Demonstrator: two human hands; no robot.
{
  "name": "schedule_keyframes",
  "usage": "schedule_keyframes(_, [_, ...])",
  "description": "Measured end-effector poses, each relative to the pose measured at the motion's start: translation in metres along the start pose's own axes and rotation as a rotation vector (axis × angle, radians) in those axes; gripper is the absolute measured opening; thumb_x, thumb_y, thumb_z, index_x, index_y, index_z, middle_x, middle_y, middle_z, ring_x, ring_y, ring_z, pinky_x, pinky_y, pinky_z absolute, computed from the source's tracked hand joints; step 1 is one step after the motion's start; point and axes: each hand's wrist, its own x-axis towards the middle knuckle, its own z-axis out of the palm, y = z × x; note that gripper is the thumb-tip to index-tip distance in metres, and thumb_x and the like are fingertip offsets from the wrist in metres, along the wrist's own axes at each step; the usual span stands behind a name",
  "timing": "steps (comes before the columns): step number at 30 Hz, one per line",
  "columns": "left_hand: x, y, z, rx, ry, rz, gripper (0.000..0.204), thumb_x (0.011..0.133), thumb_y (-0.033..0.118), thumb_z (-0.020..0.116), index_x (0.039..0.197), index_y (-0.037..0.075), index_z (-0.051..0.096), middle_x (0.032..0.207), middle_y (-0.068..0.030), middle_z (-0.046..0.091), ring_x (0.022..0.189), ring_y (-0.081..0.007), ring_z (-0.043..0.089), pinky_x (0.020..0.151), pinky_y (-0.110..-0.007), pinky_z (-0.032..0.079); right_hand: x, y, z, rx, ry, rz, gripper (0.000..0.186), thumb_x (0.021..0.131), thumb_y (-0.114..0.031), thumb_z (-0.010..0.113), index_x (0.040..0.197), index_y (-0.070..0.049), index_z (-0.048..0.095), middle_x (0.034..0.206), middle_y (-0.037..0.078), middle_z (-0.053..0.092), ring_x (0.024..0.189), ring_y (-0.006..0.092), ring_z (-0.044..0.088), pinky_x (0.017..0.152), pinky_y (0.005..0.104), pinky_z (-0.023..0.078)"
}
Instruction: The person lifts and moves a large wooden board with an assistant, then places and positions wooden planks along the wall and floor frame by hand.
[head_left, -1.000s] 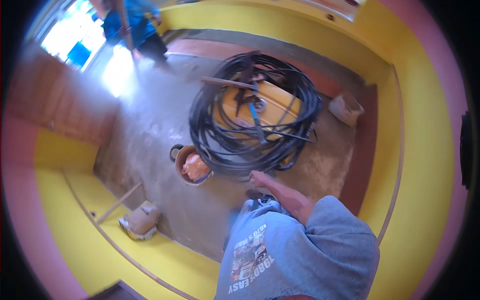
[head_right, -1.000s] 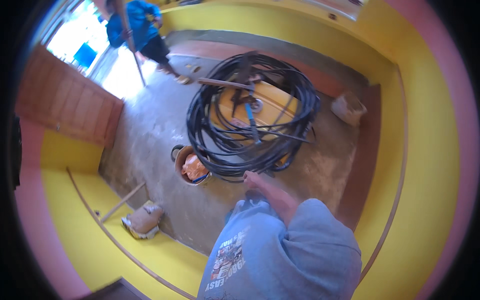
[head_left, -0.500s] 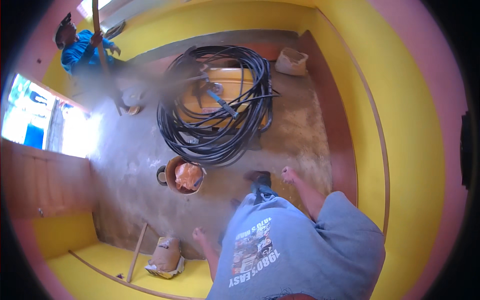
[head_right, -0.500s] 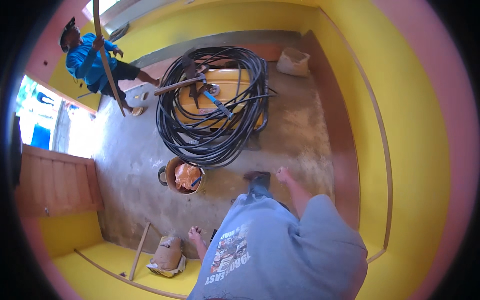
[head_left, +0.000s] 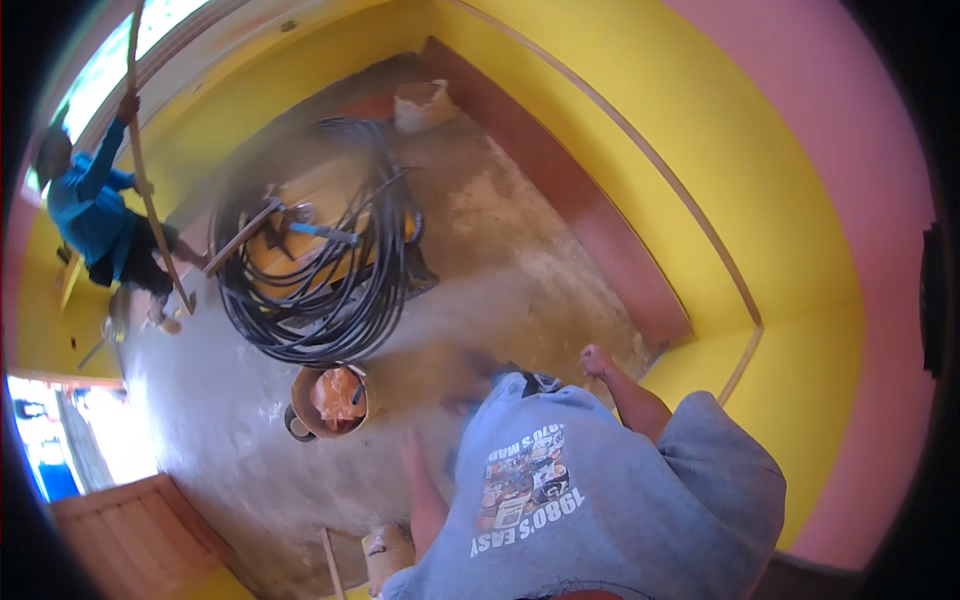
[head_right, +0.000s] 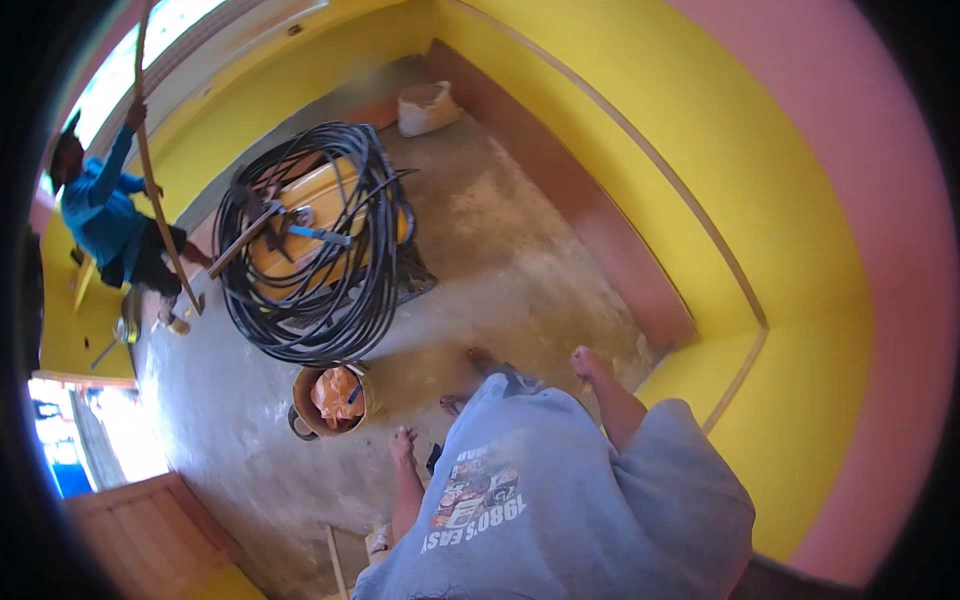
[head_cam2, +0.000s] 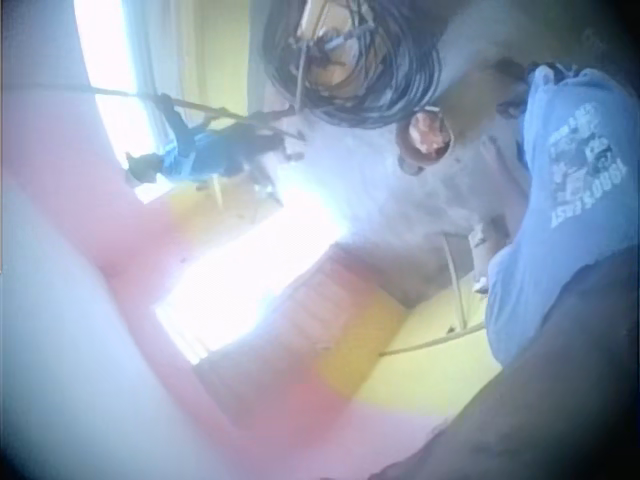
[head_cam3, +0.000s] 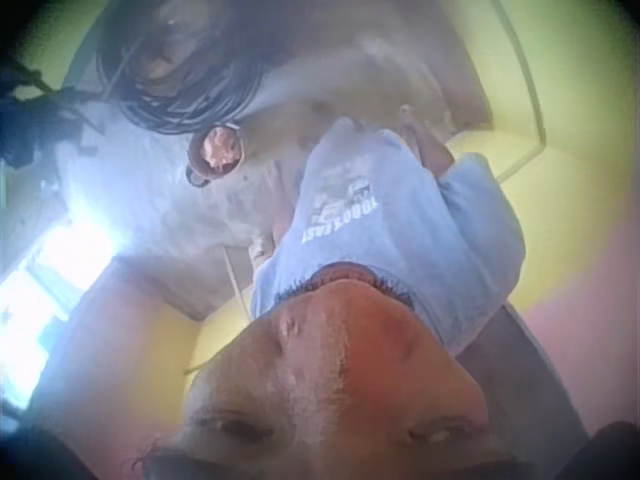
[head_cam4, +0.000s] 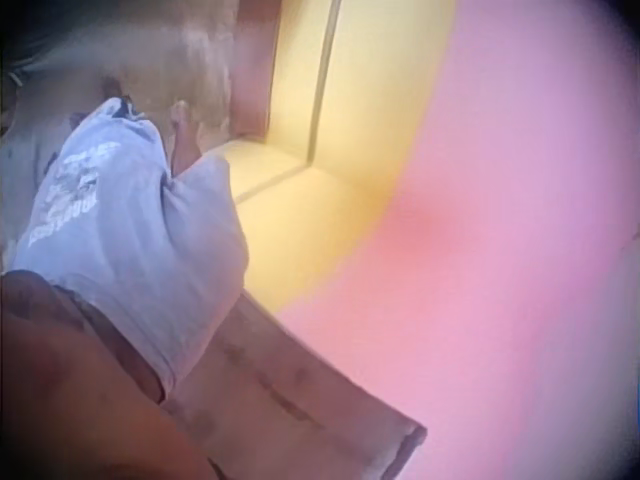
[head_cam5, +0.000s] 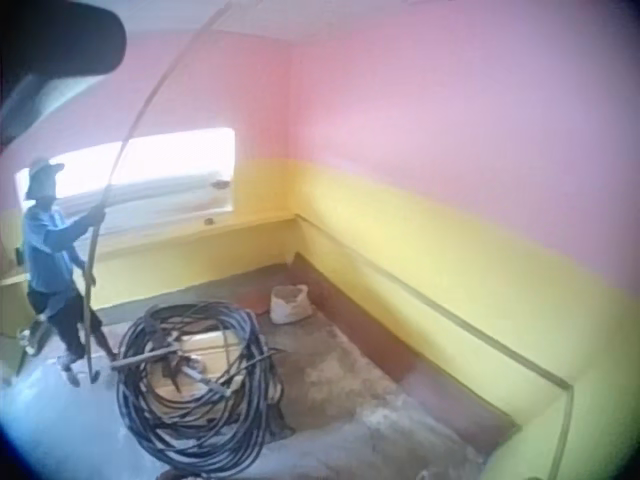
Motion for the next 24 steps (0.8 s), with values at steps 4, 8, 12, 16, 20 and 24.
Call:
schedule_keyframes(4, [0.007,0.086,0.011,0.008,-0.292,0.172,0.029,0.083,0.025,0.039,0.087,-0.003,0.048,0.080,-0.0126,0.055,0.069,-0.0185,0.055,0.061,-0.029,0.045,-0.017,-0.001,0.016,0.163,0.045,-0.012,0.020,0.069,-0.014,0.050,0.086,-0.004,0.050,0.072,0.009,0.054,0.051,0.0166,0.056,0.037,0.0267,0.044])
schedule_keyframes(8, [-0.001,0.127,0.015,-0.086,-0.271,0.124,0.028,0.084,0.020,0.036,0.083,-0.004,0.050,0.076,-0.0141,0.056,0.067,-0.0207,0.056,0.061,-0.032,0.047,-0.020,0.018,0.020,0.199,-0.020,0.032,0.021,0.069,-0.012,0.050,0.088,-0.003,0.050,0.074,0.010,0.054,0.051,0.0172,0.056,0.037,0.0275,0.044])
schedule_keyframes(12, [-0.009,0.116,0.018,-0.056,-0.255,0.093,0.028,0.083,0.024,0.038,0.084,-0.003,0.047,0.080,-0.0124,0.055,0.068,-0.0198,0.055,0.062,-0.029,0.046,-0.020,0.050,0.004,0.221,-0.056,0.104,0.022,0.069,-0.011,0.051,0.089,-0.003,0.049,0.073,0.010,0.054,0.051,0.0172,0.056,0.036,0.0276,0.044])
schedule_keyframes(16, [-0.005,0.037,0.013,0.010,0.023,-0.057,0.022,0.079,0.021,0.042,0.086,0.001,0.048,0.077,-0.0086,0.055,0.063,-0.0133,0.053,0.049,-0.024,0.040,-0.005,0.041,-0.023,0.286,-0.052,0.085,0.021,0.069,-0.013,0.050,0.089,-0.004,0.049,0.069,0.009,0.054,0.049,0.0172,0.055,0.036,0.0278,0.044])
schedule_keyframes(20, [-0.035,0.005,0.053,0.737,-0.387,-0.151,0.023,0.077,0.020,0.044,0.090,0.001,0.048,0.079,-0.0090,0.055,0.061,-0.0114,0.052,0.042,-0.027,0.037,0.020,0.071,-0.047,0.391,0.014,0.025,0.021,0.070,-0.014,0.050,0.088,-0.004,0.049,0.067,0.009,0.054,0.048,0.0168,0.055,0.037,0.0275,0.044])
schedule_keyframes(24, [-0.064,-0.005,0.096,0.781,-0.407,-0.126,0.024,0.076,0.020,0.045,0.090,0.001,0.048,0.080,-0.0100,0.054,0.063,-0.0130,0.052,0.045,-0.029,0.038,0.035,0.102,-0.066,0.369,-0.048,0.015,0.027,0.069,-0.015,0.053,0.091,-0.001,0.049,0.068,0.008,0.054,0.050,0.0160,0.054,0.040,0.0269,0.045])
